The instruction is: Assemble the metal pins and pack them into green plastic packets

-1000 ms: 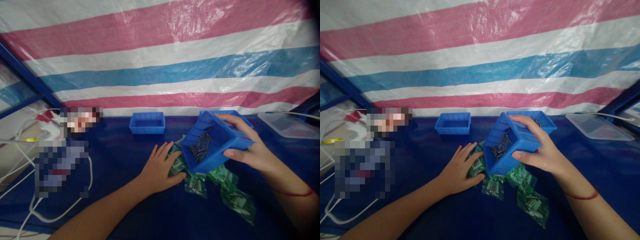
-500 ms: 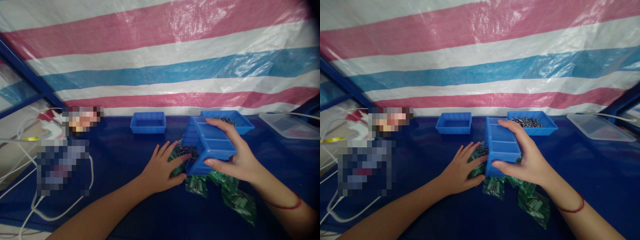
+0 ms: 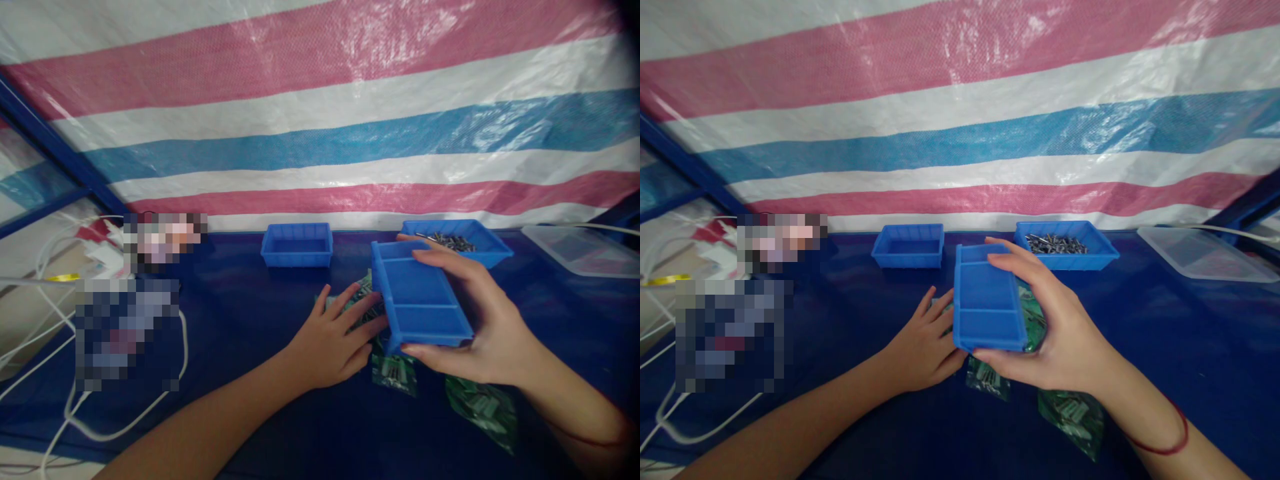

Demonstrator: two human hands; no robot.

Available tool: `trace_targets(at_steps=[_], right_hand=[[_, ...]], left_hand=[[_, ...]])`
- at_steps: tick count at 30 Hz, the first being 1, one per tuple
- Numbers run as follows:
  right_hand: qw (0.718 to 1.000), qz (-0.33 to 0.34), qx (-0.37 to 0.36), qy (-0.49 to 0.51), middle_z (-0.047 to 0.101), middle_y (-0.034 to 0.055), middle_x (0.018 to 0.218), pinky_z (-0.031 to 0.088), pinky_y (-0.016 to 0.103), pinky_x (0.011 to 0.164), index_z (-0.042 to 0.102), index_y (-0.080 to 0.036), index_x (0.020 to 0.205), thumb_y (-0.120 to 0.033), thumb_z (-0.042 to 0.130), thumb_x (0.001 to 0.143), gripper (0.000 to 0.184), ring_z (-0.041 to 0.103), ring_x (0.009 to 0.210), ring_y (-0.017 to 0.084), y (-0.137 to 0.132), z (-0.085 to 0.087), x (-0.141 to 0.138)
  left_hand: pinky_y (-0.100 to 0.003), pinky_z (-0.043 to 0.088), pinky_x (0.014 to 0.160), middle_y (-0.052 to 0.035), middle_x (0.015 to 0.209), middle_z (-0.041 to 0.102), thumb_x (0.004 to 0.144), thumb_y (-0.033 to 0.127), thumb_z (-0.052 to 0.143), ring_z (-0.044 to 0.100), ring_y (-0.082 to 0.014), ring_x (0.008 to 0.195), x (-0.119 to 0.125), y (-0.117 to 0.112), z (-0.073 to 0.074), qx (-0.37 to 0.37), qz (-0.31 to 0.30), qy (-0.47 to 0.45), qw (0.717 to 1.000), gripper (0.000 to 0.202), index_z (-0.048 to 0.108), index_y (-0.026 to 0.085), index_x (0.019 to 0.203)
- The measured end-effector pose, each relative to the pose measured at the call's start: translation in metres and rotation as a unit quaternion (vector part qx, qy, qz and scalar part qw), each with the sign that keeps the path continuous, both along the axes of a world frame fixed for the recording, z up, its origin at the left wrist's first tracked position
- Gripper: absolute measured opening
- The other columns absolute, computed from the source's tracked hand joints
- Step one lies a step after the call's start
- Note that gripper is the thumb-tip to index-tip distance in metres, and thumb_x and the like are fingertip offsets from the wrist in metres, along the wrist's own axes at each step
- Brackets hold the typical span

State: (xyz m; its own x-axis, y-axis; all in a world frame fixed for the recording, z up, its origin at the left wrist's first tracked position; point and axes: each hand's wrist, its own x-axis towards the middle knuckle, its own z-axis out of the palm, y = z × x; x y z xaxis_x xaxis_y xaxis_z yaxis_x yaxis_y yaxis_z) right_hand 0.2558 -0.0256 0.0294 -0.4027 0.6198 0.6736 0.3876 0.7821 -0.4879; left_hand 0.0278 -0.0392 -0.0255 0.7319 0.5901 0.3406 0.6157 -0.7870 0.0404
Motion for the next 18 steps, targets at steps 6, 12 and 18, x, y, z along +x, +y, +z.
trace_targets(at_steps=[6,12,18], right_hand=[[0.998,-0.014,0.020,-0.051,0.043,0.0143,0.143,0.037,0.046,0.108,0.040,-0.025,0.136,-0.033,0.081,0.061,0.085,0.040,0.133,0.033,-0.003,0.009,-0.001],[0.997,-0.028,0.031,-0.063,0.040,0.0135,0.145,0.038,0.046,0.108,0.043,-0.024,0.134,-0.036,0.079,0.064,0.080,0.039,0.134,0.033,-0.003,0.013,0.001],[0.997,-0.032,0.022,-0.074,0.038,0.0076,0.147,0.042,0.050,0.106,0.040,-0.032,0.137,-0.038,0.077,0.065,0.081,0.039,0.133,0.037,-0.004,0.016,0.001]], left_hand=[[-0.052,0.028,0.111,-0.0068,0.141,0.049,0.094,0.033,0.044,0.040,-0.0257,0.133,0.000,0.002,-0.001,0.000,-0.032,0.036,0.999,0.038,0.051,0.027,0.131],[-0.057,0.022,0.111,-0.0082,0.140,0.049,0.094,0.043,0.043,0.039,-0.0285,0.132,0.003,0.001,-0.001,0.006,-0.019,0.024,1.000,0.041,0.050,0.028,0.132],[-0.059,0.014,0.113,-0.0083,0.140,0.050,0.091,0.055,0.041,0.034,-0.0315,0.136,0.017,0.010,0.000,-0.010,-0.068,0.003,0.998,0.046,0.056,0.027,0.125]])
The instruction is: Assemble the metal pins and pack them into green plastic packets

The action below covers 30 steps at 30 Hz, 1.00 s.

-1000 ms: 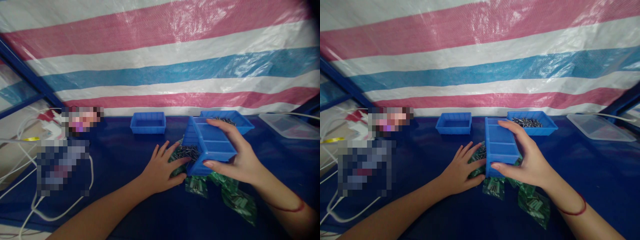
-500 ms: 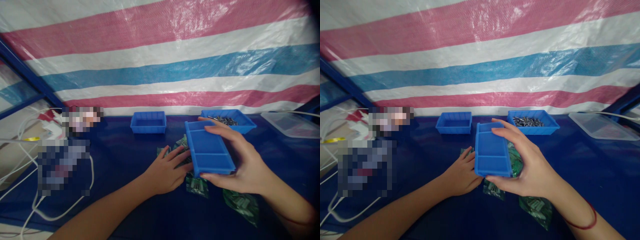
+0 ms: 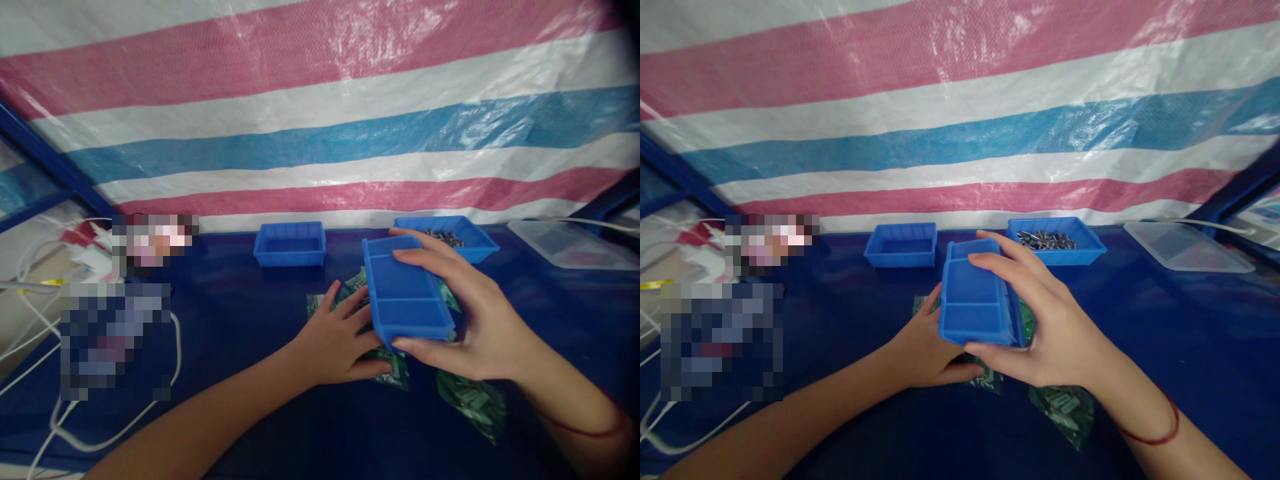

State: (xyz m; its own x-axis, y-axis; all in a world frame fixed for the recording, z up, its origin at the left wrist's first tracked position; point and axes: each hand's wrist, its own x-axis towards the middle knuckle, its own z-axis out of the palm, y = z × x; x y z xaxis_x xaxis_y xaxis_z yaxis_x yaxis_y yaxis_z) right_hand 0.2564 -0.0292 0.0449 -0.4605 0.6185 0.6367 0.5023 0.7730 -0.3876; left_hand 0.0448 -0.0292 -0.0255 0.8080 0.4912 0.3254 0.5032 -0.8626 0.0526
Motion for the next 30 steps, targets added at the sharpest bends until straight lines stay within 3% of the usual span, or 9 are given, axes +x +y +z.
trace_targets(at_steps=[5,11,15,23,30], right_hand=[[1.000,0.000,0.011,-0.002,0.038,0.0096,0.147,0.039,0.054,0.107,0.040,-0.031,0.137,-0.036,0.076,0.066,0.080,0.039,0.133,0.039,-0.001,0.004,0.003],[0.999,-0.020,0.033,0.010,0.045,0.0108,0.142,0.039,0.053,0.105,0.041,-0.029,0.137,-0.039,0.079,0.062,0.085,0.041,0.131,0.038,-0.002,0.006,0.011],[0.999,-0.037,0.033,0.013,0.050,0.0073,0.136,0.041,0.052,0.104,0.041,-0.033,0.137,-0.041,0.076,0.064,0.082,0.040,0.131,0.039,-0.001,0.006,0.014],[0.991,-0.073,0.086,0.069,0.056,0.0121,0.124,0.037,0.051,0.104,0.047,-0.025,0.136,-0.039,0.078,0.063,0.080,0.047,0.123,0.038,0.006,0.005,0.024],[0.981,-0.110,0.053,0.149,0.054,0.0106,0.125,0.039,0.051,0.097,0.051,-0.028,0.134,-0.040,0.076,0.063,0.076,0.052,0.112,0.036,0.013,0.000,0.035]], left_hand=[[-0.051,0.024,0.112,-0.0078,0.133,0.055,0.092,0.053,0.041,0.040,-0.0289,0.132,0.011,0.005,0.001,-0.034,-0.018,-0.009,0.999,0.044,0.060,0.024,0.119],[-0.048,0.033,0.109,-0.0106,0.144,0.045,0.092,0.050,0.041,0.038,-0.0281,0.135,0.008,0.003,0.003,-0.029,-0.014,-0.003,0.999,0.047,0.052,0.022,0.129],[-0.049,0.032,0.109,-0.0106,0.146,0.043,0.092,0.050,0.042,0.038,-0.0287,0.135,0.007,0.003,0.002,-0.017,-0.012,0.001,1.000,0.048,0.049,0.023,0.132],[-0.046,0.030,0.110,-0.0110,0.141,0.049,0.094,0.050,0.040,0.037,-0.0258,0.136,0.007,0.000,0.002,-0.027,-0.012,-0.022,0.999,0.057,0.040,0.017,0.139],[-0.044,0.028,0.111,-0.0075,0.144,0.047,0.095,0.046,0.039,0.035,-0.0232,0.137,0.007,0.000,0.002,-0.032,-0.001,-0.020,0.999,0.055,0.034,0.020,0.143]])
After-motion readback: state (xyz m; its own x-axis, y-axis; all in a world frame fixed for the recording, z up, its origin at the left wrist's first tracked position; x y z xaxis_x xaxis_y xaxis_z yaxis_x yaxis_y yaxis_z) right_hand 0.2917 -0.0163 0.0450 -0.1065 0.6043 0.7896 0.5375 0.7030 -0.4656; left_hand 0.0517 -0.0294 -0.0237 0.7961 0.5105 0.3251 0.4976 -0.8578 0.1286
